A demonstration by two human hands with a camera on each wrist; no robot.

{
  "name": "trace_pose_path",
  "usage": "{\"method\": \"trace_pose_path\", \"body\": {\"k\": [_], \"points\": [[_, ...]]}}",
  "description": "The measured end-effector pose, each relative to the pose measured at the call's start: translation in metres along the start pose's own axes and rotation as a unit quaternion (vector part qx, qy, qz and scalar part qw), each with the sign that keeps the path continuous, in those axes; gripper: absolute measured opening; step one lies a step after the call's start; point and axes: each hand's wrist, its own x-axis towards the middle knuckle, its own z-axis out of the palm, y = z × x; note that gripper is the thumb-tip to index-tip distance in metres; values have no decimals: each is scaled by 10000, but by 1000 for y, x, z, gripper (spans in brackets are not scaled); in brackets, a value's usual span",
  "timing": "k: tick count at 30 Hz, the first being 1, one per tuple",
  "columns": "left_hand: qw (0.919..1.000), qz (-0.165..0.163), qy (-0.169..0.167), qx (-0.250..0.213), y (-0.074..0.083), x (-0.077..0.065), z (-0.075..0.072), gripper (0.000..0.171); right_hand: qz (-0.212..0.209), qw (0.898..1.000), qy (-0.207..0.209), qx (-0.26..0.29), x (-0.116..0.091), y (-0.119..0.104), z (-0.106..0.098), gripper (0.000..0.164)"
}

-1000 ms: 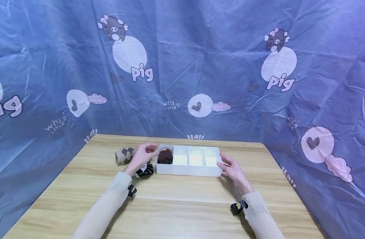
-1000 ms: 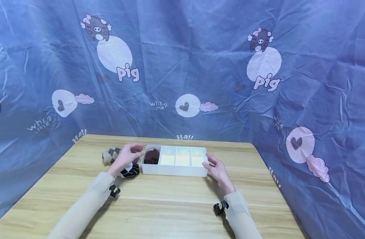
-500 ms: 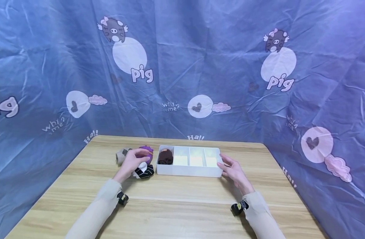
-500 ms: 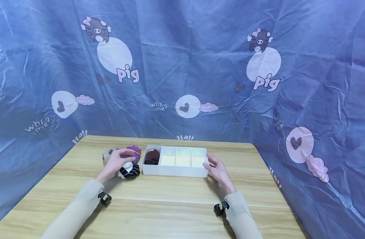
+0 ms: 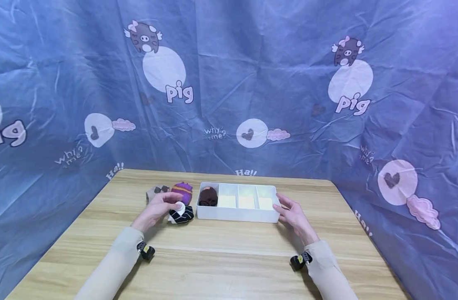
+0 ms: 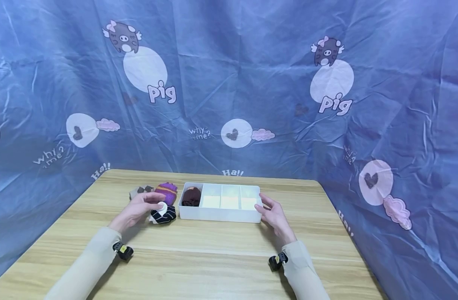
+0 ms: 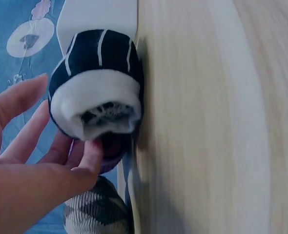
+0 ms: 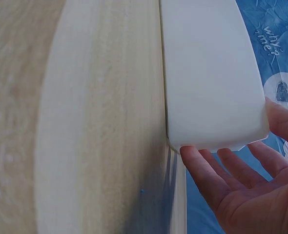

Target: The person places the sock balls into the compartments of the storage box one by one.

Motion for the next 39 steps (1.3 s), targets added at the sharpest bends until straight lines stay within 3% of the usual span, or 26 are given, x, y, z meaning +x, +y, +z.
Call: {"method": "trace_pose_path", "body": {"k": [7, 17, 32, 39], "points": [[9968, -37, -789, -148, -2, -7, -7, 57, -48, 10000, -58, 13, 0, 0, -1, 64], [9890, -502, -1386, 131, -2, -11, -8, 56, -28, 10000, -62, 15, 0, 0, 0, 66], [9877, -343, -1525, 84, -2, -9, -8, 43, -2, 10000, -41, 1, -1, -1, 0, 65], [9897, -348, -1267, -575, 11, -6, -12, 41, -26, 10000, -32, -6, 0, 0, 0, 64]]}}
